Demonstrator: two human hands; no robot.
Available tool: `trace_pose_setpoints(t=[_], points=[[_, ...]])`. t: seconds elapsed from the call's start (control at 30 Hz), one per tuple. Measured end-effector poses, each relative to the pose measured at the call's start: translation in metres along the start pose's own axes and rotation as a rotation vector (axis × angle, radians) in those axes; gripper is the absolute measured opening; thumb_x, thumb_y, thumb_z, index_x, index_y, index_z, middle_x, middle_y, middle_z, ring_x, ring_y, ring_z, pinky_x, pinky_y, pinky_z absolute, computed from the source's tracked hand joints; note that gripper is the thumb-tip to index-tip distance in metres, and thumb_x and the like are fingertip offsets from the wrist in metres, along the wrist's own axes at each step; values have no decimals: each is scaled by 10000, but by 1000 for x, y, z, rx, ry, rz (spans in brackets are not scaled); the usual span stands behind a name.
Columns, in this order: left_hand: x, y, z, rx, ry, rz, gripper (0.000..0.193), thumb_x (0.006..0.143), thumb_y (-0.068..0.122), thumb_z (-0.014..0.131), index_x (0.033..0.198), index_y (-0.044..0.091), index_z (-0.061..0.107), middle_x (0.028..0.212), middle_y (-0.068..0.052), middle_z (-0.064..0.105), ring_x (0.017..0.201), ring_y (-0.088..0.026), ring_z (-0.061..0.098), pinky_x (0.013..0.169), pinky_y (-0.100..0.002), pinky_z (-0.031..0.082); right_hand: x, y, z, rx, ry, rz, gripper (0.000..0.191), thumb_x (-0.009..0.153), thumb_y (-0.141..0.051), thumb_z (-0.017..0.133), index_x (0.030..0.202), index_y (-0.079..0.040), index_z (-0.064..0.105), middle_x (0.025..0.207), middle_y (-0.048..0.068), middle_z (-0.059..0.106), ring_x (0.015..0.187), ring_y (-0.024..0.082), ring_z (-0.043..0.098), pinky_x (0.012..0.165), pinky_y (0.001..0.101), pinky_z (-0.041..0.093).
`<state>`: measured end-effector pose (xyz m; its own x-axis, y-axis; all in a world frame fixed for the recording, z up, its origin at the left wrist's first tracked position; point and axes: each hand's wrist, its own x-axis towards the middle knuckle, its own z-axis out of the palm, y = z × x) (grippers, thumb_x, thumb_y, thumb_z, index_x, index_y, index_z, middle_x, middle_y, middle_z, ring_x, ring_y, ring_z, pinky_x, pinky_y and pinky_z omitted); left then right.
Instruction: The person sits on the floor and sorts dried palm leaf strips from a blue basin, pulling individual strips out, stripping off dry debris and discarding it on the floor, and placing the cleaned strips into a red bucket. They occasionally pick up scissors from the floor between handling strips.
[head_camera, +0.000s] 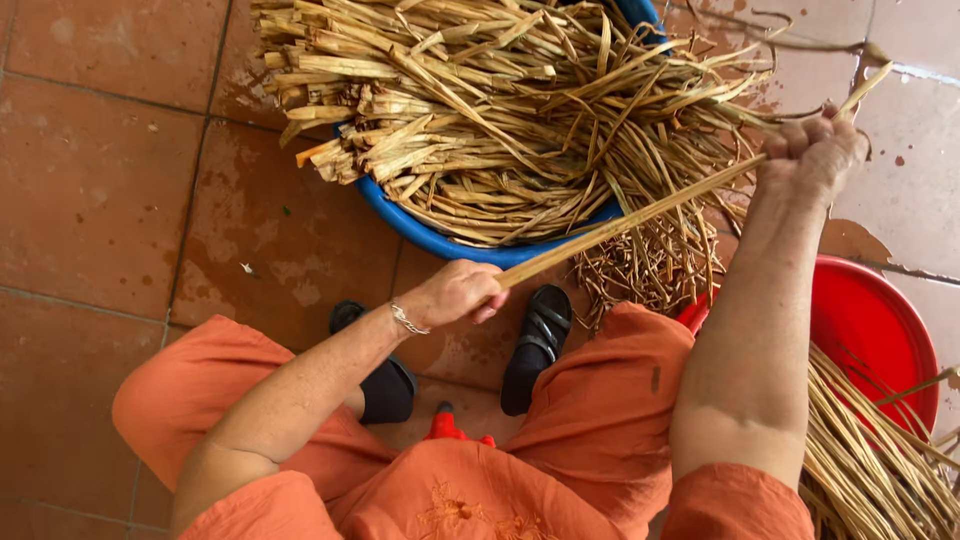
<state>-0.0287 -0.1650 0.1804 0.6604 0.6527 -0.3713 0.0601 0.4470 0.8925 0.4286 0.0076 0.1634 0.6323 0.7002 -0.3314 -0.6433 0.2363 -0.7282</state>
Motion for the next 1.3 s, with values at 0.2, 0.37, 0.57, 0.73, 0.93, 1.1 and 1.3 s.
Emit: trace_pose_setpoints(t=[0.2,0.37,0.57,0.73,0.93,1.1,1.3], points=[[-30,3,-9,54,56,-28,318,1003,205,469,799,13,619,644,-12,581,552,-93,526,550,-265,459,19,-10,-3,163,-30,86,48,1009,-34,548,1023,7,569,565,4,393,431,103,283,374,289,181],[-8,-21,-36,67,61,-27,323,1023,284,510,957,21,685,650,-13,637,582,-89,596,560,-266,509,9,-13,1,172,-199,66,114,1032,-123,556,1070,-15,557,711,72,548,568,180,467,530,353,396],[75,-60,-88,533,307,-141,289,1049,268,561,988,59,751,633,-44,641,541,-167,594,555,-361,513,-60,4,45,-387,-250,94,100,1031,-125,638,1103,-67,599,930,88,690,865,195,684,792,341,632],[119,-70,-112,952,445,-267,243,1038,169,556,1278,133,539,756,-84,647,663,-231,628,623,-444,534,-101,55,59,-899,-392,64,127,1003,-131,642,1105,-95,576,1127,94,744,1130,211,732,944,399,608],[165,-86,-105,1358,407,-374,474,979,57,603,1420,35,433,1123,-220,649,938,-311,694,741,-440,606,-114,160,40,-1517,-702,115,146,1042,-212,621,1095,-82,584,1109,166,691,987,261,679,822,372,596],[177,-109,-116,1309,364,-443,706,859,109,706,1482,63,376,1348,-187,544,1114,-359,622,854,-496,553,-102,239,14,-1653,-766,-4,269,1034,-276,595,1154,-39,555,1145,245,683,1074,402,651,905,498,523],[183,-101,-134,1275,153,-635,463,949,151,645,1402,144,556,1424,-129,551,1283,-345,564,971,-498,525,-105,269,-6,-1681,-831,253,289,1032,-258,624,1194,-21,597,1201,241,653,1137,440,591,933,525,475]])
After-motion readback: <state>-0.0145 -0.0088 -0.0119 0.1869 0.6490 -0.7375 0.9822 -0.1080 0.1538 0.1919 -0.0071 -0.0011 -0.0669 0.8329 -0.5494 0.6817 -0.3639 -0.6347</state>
